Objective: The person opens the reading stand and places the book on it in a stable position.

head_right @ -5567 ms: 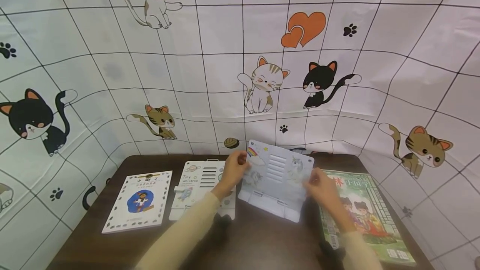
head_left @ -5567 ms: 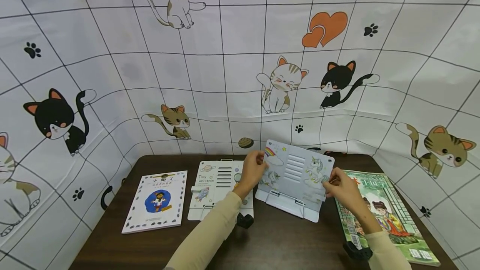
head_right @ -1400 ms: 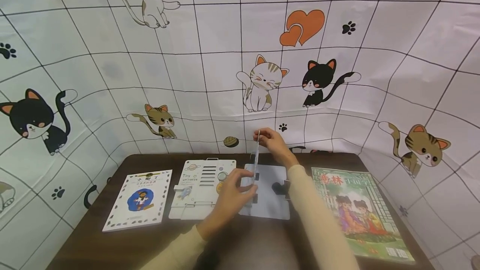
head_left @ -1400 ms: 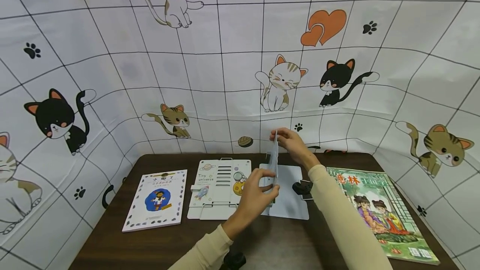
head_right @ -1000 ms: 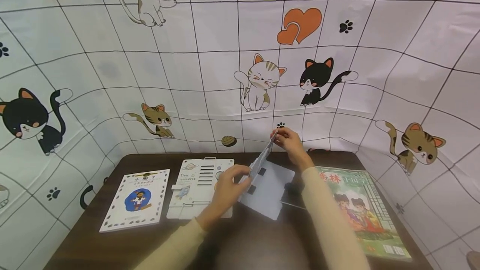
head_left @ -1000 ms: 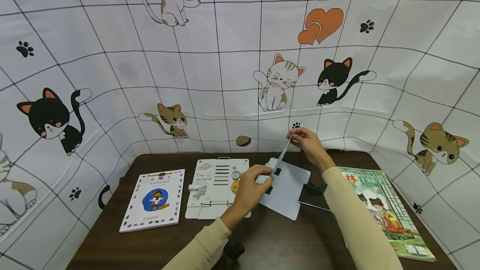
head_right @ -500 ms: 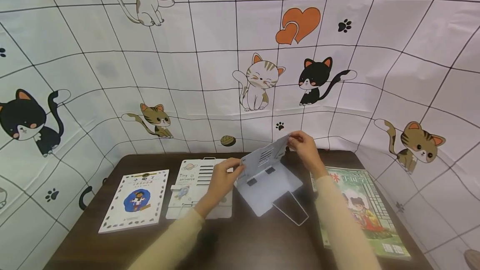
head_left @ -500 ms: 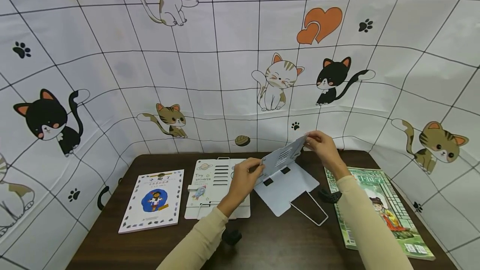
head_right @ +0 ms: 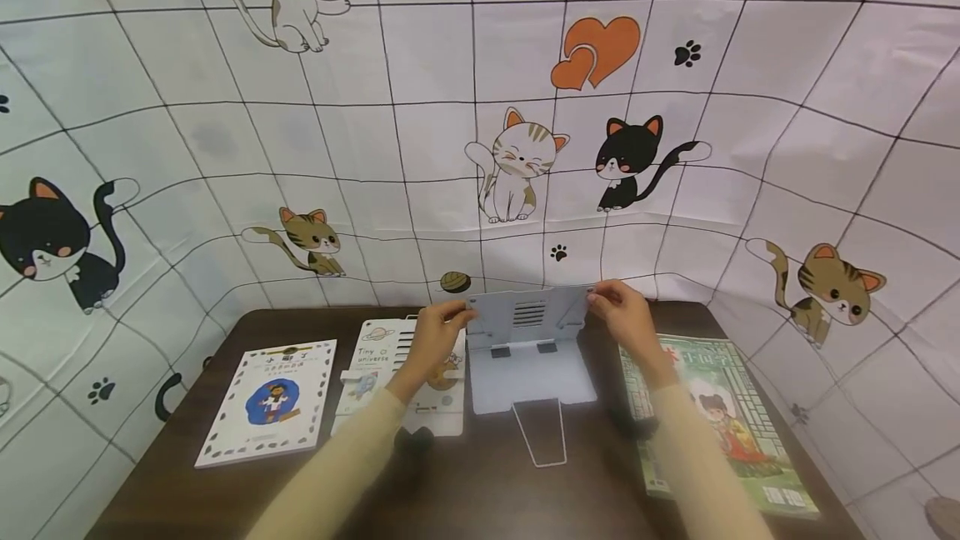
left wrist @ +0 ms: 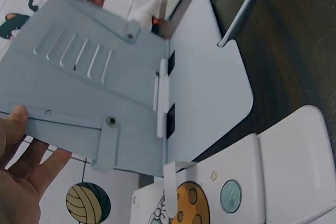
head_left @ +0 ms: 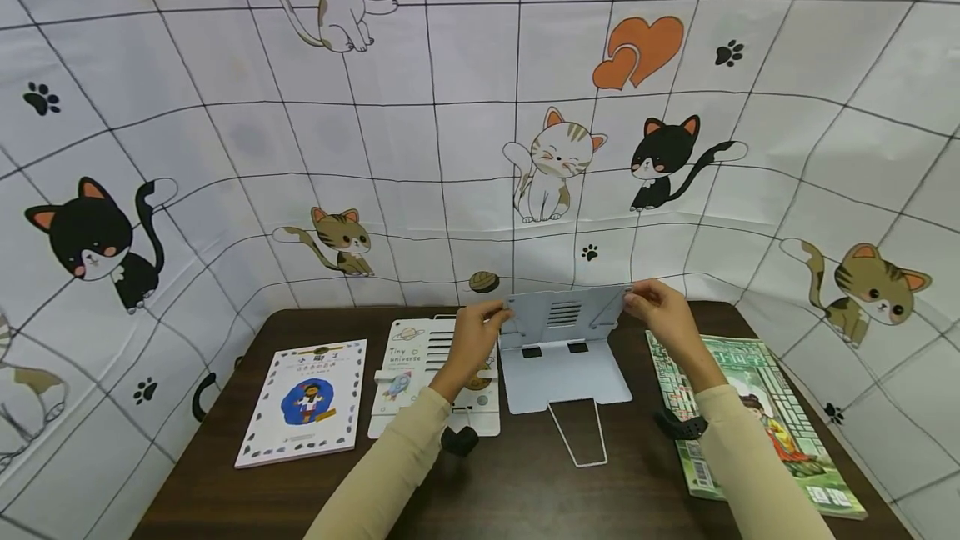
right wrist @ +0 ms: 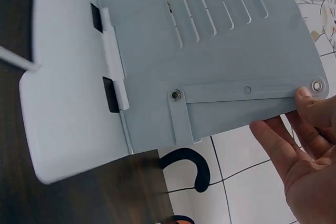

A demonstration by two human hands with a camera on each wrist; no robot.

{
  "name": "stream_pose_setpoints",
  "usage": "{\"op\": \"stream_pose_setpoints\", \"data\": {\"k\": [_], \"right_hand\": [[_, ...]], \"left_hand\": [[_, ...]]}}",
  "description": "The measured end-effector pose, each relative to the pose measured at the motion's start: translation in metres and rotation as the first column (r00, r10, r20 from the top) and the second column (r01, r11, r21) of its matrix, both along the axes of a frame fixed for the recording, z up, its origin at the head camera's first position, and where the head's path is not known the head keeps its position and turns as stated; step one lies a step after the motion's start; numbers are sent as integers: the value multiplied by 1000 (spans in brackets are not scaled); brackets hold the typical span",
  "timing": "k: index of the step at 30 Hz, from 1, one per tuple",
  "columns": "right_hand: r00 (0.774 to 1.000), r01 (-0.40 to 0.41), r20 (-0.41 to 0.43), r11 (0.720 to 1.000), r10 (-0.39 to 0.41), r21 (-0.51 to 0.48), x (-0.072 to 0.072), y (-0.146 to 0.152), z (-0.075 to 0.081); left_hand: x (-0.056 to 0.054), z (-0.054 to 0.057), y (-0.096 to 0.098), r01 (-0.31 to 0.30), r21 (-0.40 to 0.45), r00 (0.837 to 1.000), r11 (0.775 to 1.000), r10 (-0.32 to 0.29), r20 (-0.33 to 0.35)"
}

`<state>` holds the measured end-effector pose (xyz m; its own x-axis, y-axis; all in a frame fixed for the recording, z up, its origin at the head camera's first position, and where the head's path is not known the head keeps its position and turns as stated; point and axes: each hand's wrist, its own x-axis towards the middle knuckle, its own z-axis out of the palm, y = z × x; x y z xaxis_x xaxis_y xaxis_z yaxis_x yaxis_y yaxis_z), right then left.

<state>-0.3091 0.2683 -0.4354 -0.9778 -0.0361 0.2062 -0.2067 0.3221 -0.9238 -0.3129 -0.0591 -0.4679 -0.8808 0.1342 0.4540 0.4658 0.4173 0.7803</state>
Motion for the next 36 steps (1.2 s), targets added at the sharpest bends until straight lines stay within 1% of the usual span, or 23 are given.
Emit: {"op": "stream_pose_setpoints", "data": {"k": [3,5,8,10,11,13,14,16,17,18,19,20,22,23,25,26,27,29,31,33,34,36], "right_hand": [[1000,0,0,999,0,33,6,2,-3],[1000,5,-8,999,-4,46,9,2,-3],[1000,10,-29,998,-8,56,11,1,-3],[999,16,-45,997,-13,69,13,1,-2],[998,38,-60,995,-33,89,14,0,-2],[989,119,-98,985,-108,121,17,-2,-2],[980,171,-124,977,-156,124,18,-4,-2],[952,276,-174,953,-252,125,24,-9,-3],[939,309,-200,943,-281,124,27,-11,-4],[934,314,-220,940,-282,130,32,-14,-5],[937,298,-234,943,-259,146,37,-17,-6],[946,262,-243,949,-216,176,43,-21,-8],[969,138,-237,954,-73,268,54,-28,-13],[974,65,-227,946,9,318,59,-31,-16],[968,-80,-187,910,169,408,70,-40,-25],[958,-146,-160,883,240,446,74,-44,-30],[942,-209,-132,850,307,483,78,-48,-36],[907,-311,-67,770,415,558,87,-54,-45],[877,-386,15,686,481,617,95,-59,-54],[852,-432,72,617,519,658,101,-63,-60],[846,-441,93,591,525,675,104,-64,-62],[842,-445,111,563,528,697,107,-66,-66]], "left_hand": [[-5,1,0,-10,11,999,1000,10,31],[-8,1,0,-7,25,999,1000,6,48],[-11,1,0,2,46,998,999,-5,58],[-13,1,-1,10,50,999,999,-12,51],[-14,0,-1,13,50,999,999,-15,46],[-15,0,-1,18,52,999,998,-20,38],[-16,0,-1,19,54,999,998,-21,36],[-17,0,-1,16,56,999,998,-18,33],[-17,0,-1,15,58,999,998,-17,38],[-17,0,-1,15,61,999,998,-18,42],[-17,0,-1,17,62,999,998,-20,46],[-17,0,-1,19,64,999,998,-22,50],[-16,0,-1,20,66,998,998,-24,58],[-16,1,-1,21,67,998,998,-25,63],[-16,2,0,18,69,997,997,-23,71],[-15,2,0,14,70,997,997,-20,76],[-15,2,0,14,73,997,997,-20,80],[-15,2,0,18,74,996,997,-24,85],[-15,2,0,24,74,996,997,-31,85],[-15,2,0,32,75,996,997,-38,81],[-15,1,0,31,75,996,997,-37,83],[-15,1,-1,25,77,996,997,-32,88]]}}
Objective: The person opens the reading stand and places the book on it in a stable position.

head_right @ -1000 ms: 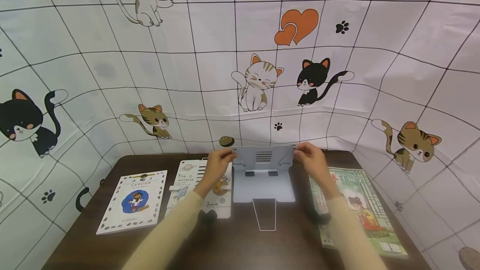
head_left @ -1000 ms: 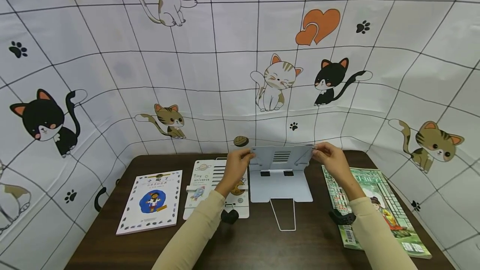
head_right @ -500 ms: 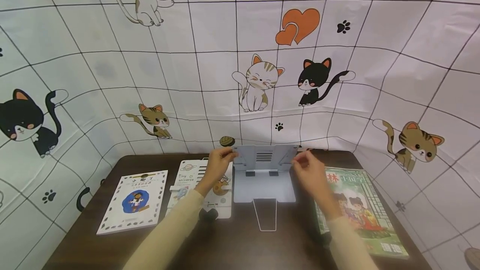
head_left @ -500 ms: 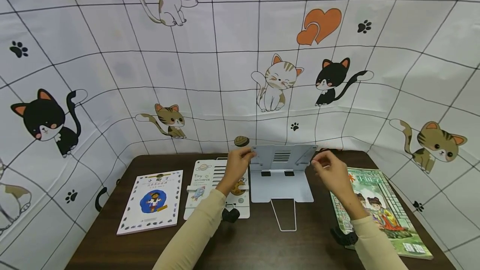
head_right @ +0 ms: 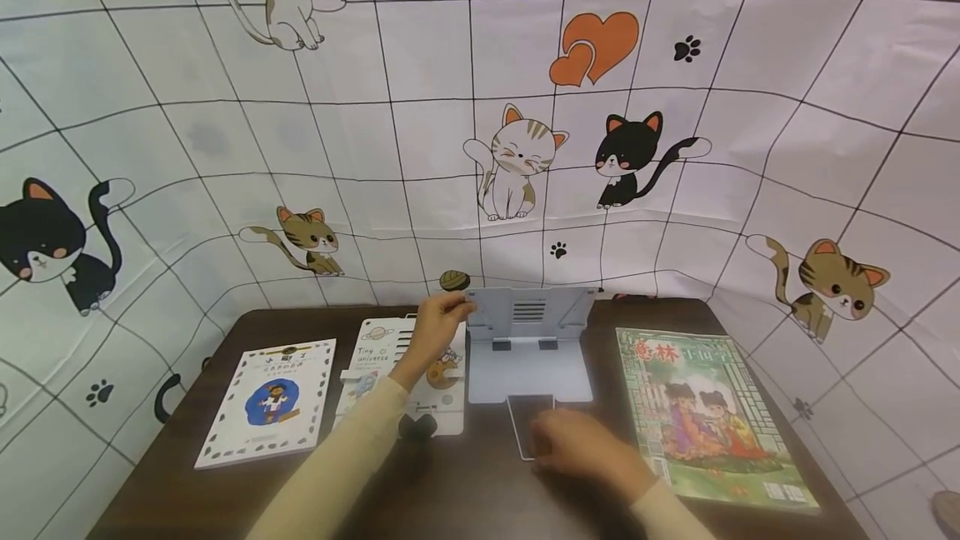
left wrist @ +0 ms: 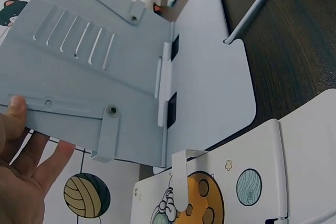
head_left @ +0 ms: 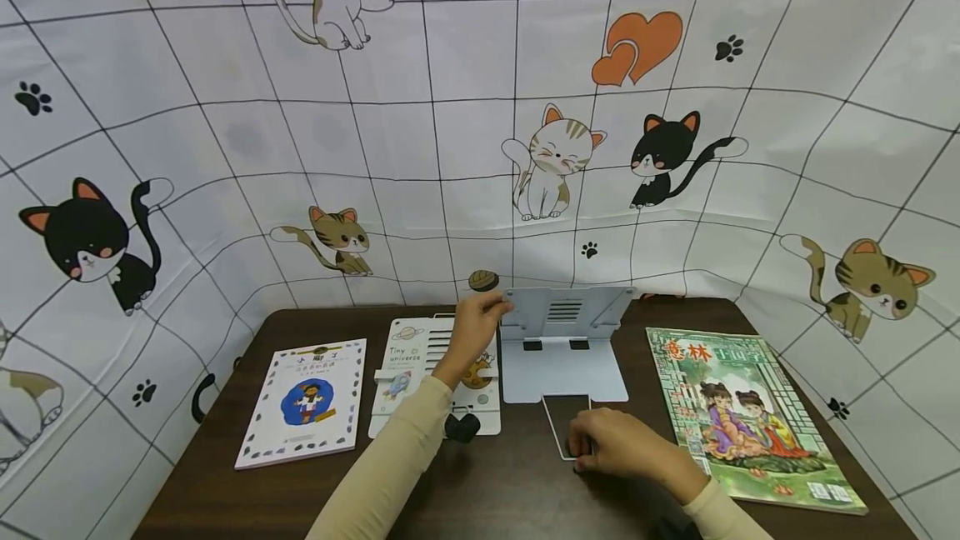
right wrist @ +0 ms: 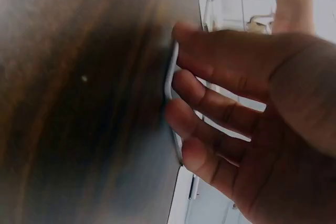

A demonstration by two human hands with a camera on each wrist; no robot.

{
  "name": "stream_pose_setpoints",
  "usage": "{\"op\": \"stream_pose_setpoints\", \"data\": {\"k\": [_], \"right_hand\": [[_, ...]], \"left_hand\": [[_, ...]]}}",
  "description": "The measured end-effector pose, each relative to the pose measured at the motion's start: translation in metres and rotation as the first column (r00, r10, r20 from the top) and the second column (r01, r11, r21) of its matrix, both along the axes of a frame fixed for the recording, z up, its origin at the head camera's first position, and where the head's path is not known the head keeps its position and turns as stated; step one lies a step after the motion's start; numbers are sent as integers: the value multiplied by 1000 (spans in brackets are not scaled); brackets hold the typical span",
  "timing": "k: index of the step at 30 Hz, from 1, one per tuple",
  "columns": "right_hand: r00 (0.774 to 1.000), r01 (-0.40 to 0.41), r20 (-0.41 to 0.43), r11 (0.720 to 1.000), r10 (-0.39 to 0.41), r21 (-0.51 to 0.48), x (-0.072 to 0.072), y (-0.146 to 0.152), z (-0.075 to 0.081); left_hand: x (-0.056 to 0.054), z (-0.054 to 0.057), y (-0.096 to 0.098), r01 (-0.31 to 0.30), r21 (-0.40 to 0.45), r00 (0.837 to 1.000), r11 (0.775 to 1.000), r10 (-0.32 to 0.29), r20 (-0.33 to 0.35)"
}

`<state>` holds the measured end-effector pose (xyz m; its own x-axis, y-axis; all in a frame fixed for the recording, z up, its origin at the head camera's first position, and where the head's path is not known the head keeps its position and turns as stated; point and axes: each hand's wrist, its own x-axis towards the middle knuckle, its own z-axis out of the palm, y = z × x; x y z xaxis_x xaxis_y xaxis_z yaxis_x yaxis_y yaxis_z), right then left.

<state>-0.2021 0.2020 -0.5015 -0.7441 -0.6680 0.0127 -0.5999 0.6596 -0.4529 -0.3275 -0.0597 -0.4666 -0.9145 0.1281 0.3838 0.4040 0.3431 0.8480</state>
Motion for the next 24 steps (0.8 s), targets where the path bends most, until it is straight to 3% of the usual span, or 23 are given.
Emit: {"op": "stream_pose_setpoints", "data": {"k": [6,13,17,24], "right_hand": [[999,-12,-41,999,14,40,0,-3,-4],[993,-78,-84,995,83,67,-4,-6,-1],[996,-67,-48,995,71,72,-6,-7,8],[999,-17,29,1000,17,-1,-15,1,28]], "left_hand": [[-1,1,1,-19,1,1000,1000,19,19],[-1,2,-2,-5,-11,1000,1000,5,0],[-1,1,-2,-12,-8,1000,1000,12,2],[-1,3,0,16,-15,1000,1000,-16,-20]]}}
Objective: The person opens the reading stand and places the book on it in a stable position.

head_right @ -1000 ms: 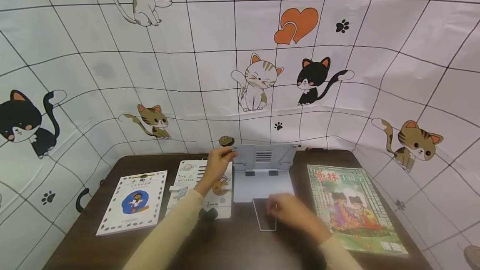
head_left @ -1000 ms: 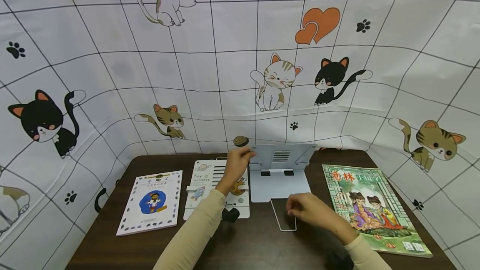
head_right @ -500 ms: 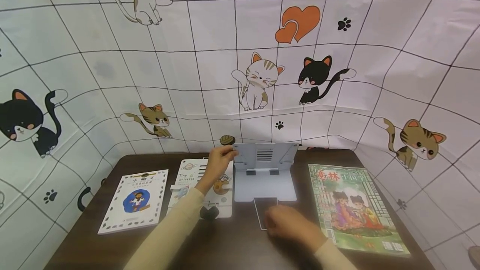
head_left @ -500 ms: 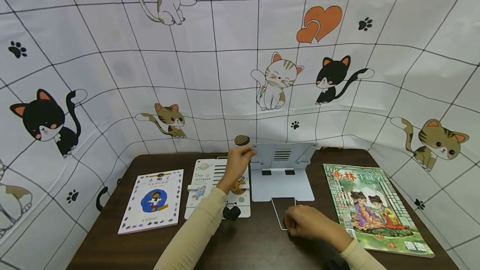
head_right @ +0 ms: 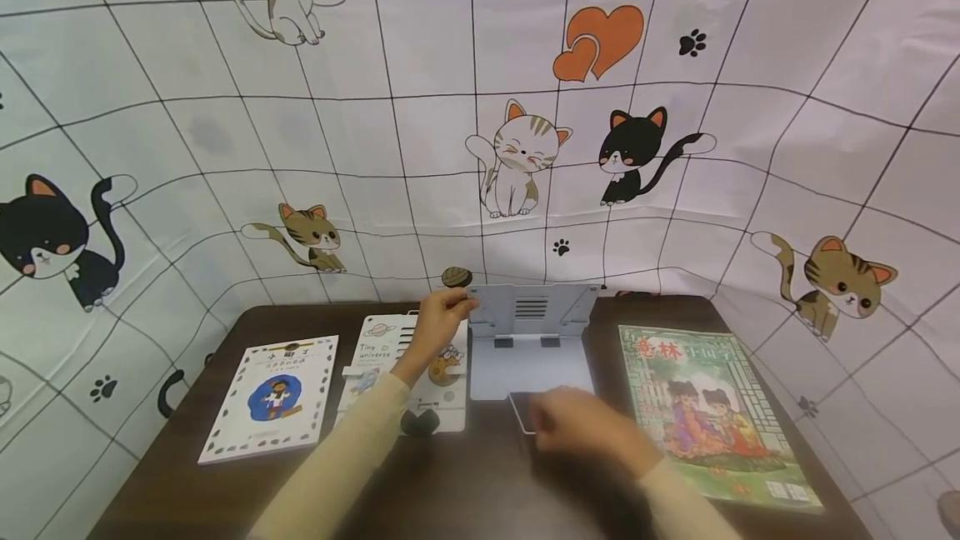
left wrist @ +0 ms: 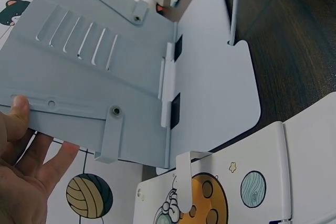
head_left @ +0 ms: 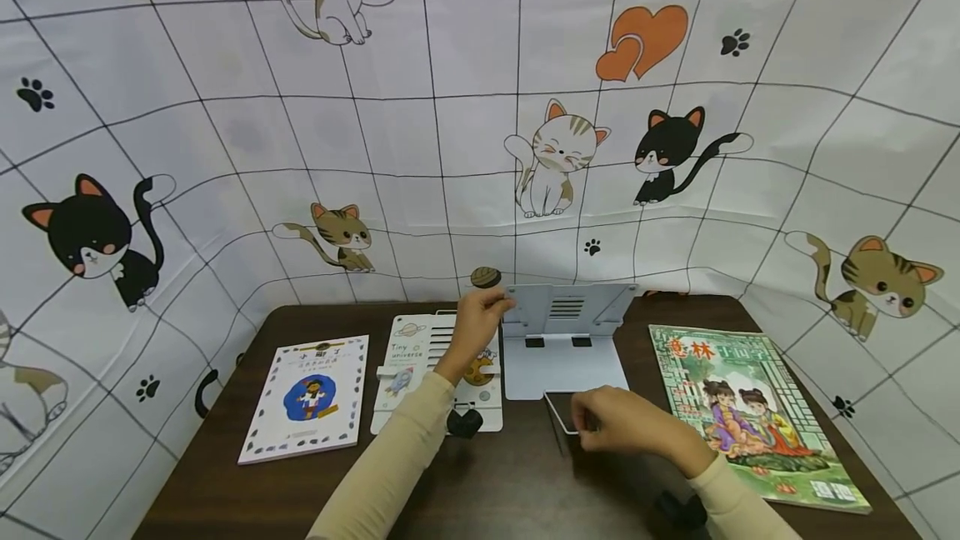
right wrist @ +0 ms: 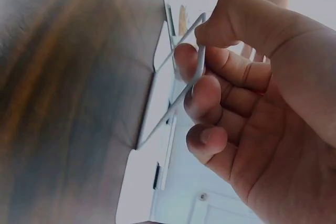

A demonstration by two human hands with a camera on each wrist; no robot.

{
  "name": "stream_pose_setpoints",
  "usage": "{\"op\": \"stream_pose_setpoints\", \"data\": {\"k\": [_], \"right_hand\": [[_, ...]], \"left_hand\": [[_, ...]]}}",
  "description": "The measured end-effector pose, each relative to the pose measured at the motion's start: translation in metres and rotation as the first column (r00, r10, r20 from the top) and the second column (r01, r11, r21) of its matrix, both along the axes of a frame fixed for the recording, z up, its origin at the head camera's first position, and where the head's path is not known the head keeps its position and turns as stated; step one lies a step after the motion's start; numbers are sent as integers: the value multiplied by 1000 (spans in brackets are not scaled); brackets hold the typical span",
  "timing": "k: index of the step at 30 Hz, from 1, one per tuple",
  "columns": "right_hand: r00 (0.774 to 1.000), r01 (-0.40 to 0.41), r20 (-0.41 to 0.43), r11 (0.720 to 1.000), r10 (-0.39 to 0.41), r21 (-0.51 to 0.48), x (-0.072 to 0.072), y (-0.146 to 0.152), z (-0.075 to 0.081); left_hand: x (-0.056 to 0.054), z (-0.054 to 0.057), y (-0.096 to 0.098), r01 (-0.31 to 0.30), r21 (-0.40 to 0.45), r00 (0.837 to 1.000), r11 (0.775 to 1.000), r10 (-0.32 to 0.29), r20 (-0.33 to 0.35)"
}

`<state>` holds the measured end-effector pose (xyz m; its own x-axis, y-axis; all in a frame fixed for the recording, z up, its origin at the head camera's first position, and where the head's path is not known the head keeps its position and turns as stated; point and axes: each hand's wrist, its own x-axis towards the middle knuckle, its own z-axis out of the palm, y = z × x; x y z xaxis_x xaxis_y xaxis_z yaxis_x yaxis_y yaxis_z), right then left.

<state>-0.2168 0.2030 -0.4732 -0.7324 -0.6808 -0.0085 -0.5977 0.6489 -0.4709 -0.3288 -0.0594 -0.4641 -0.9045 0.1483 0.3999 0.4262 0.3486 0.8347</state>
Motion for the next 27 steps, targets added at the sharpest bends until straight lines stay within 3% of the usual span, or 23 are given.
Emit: {"op": "stream_pose_setpoints", "data": {"k": [7,12,17,23,27], "right_hand": [[1000,-3,-17,994,1,-112,-6,6,16],[992,61,-94,961,-89,-270,-14,10,19],[970,153,-124,921,-209,-359,-23,12,3],[962,180,-130,915,-241,-362,-32,18,-23],[950,216,-143,916,-277,-338,-35,21,-32]], "left_hand": [[0,1,1,11,-5,1000,1000,-11,1],[1,1,1,6,-14,1000,1000,-6,-2],[3,1,1,-3,-16,1000,1000,4,7],[5,3,1,4,-25,1000,1000,-5,-11],[5,3,0,3,-27,1000,1000,-3,-10]]}}
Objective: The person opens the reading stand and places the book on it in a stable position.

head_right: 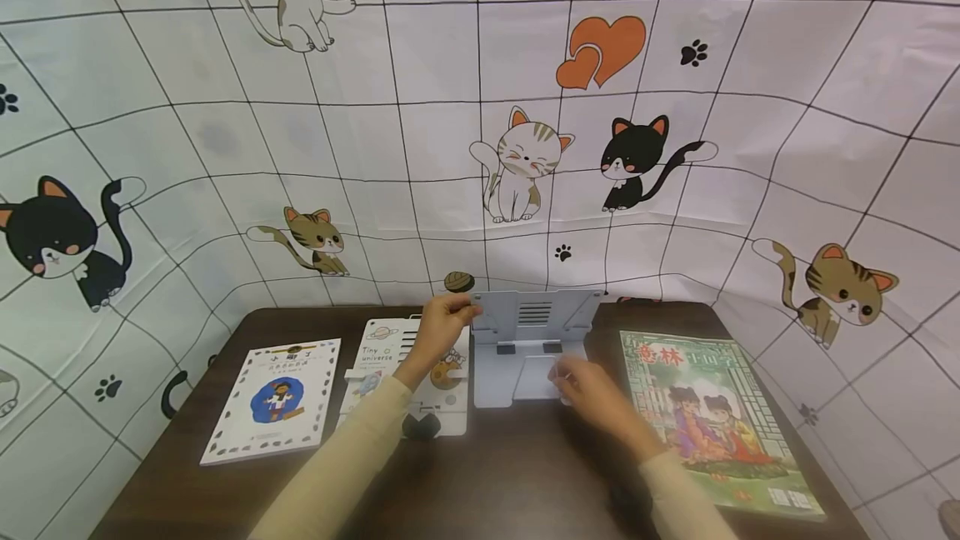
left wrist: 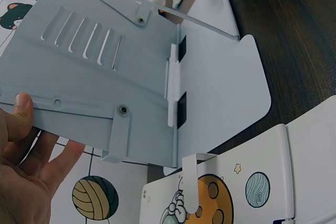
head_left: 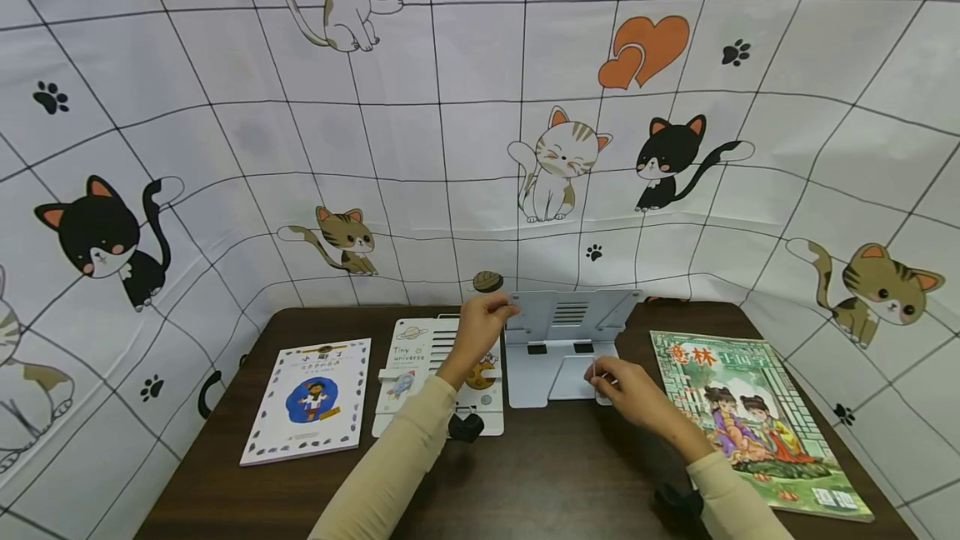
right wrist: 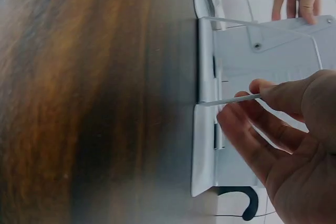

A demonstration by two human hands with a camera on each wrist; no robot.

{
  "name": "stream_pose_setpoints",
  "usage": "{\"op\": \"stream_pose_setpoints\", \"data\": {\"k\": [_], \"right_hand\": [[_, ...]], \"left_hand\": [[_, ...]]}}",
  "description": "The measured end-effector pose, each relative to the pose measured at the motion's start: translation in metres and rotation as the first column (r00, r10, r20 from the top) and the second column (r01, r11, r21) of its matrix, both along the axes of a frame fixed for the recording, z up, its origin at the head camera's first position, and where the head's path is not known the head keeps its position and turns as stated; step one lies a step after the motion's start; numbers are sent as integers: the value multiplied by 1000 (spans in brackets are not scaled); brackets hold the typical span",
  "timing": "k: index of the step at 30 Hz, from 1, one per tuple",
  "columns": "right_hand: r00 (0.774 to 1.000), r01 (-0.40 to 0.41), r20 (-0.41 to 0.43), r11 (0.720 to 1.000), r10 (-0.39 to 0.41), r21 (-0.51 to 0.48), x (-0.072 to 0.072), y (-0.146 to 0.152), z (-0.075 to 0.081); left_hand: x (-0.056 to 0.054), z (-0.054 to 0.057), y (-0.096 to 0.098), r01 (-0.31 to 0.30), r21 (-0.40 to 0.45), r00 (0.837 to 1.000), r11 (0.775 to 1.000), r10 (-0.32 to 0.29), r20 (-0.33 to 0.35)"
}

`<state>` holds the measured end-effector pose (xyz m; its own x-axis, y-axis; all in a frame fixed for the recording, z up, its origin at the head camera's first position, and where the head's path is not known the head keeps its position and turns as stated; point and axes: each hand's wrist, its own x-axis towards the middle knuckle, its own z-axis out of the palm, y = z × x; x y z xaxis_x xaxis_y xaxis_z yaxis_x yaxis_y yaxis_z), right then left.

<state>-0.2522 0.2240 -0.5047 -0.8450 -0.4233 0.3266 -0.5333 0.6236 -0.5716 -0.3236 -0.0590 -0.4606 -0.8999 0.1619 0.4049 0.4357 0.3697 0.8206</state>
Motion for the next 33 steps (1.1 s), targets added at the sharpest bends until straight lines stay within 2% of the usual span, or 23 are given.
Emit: {"op": "stream_pose_setpoints", "data": {"k": [7,12,24,33], "right_hand": [[999,39,37,999,-39,2,-6,-1,-1],[993,64,100,998,-62,-9,-11,-3,1],[964,96,254,992,-74,-76,-24,-1,-3],[946,131,310,986,-95,-98,-29,-2,-4]], "left_hand": [[1,1,0,4,16,1000,1000,-4,-4],[2,2,0,9,13,1000,1000,-9,-17],[6,-1,-2,30,8,999,1000,-30,14],[13,-6,-5,40,19,998,999,-41,51]]}}
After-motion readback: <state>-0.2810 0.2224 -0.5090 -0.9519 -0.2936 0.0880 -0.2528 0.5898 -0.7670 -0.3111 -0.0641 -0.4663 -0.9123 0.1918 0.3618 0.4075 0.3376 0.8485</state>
